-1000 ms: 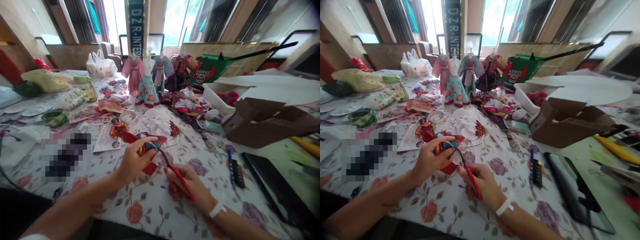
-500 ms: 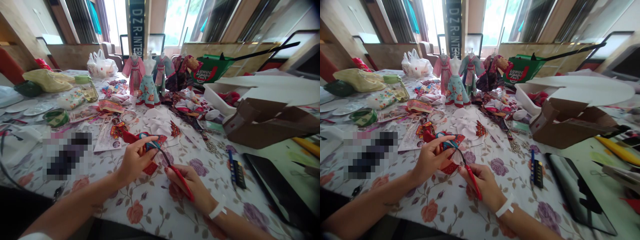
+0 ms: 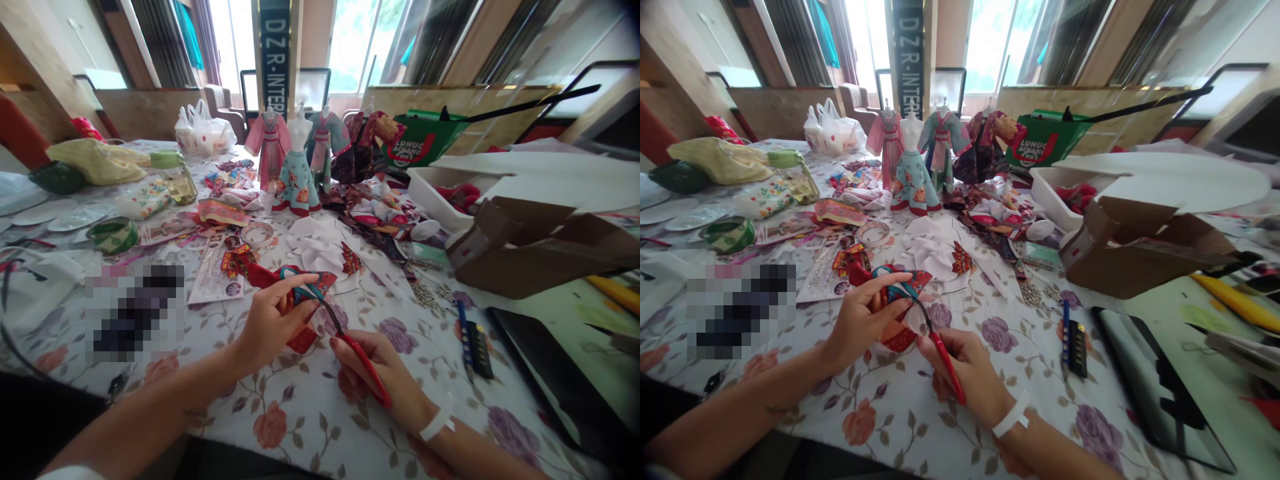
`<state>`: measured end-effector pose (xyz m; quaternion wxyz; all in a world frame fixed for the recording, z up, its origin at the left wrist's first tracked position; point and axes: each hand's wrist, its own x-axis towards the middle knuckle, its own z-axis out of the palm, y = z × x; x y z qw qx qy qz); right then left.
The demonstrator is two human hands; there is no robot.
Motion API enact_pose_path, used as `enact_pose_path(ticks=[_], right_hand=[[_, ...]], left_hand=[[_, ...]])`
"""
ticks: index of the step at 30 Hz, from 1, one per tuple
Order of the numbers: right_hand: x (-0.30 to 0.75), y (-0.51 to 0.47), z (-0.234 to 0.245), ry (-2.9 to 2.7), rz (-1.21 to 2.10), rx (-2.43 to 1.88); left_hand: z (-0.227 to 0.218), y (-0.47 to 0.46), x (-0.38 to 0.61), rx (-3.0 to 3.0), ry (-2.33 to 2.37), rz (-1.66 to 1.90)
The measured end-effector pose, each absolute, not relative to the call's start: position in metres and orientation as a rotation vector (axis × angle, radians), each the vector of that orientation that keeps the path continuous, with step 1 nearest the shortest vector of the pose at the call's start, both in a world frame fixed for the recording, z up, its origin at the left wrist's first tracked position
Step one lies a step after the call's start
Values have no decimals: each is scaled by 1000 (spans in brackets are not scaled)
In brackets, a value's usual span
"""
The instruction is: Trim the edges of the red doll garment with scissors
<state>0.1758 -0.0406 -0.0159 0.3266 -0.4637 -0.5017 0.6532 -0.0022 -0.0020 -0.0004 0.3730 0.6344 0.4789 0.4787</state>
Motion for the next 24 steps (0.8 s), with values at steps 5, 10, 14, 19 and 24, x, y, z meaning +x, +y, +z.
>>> enact_pose_path(ticks=[5, 10, 14, 19, 24], right_hand=[[176, -40, -15, -1337, 1707, -1217], [177, -39, -17, -1352, 1697, -1240], [176, -40, -18, -1346, 1693, -1254], [176, -40, -15, -1354, 1673, -1252], [176, -40, -14, -1379, 1681, -1234]], left_hand=[[-1, -3, -2, 1635, 1231, 1214], [-1, -4, -2, 1636, 1250, 1202], [0, -4, -2, 1616, 1245, 1203], [-1, -3, -2, 1587, 1217, 1211], [-1, -3, -3, 1601, 1217, 1214]])
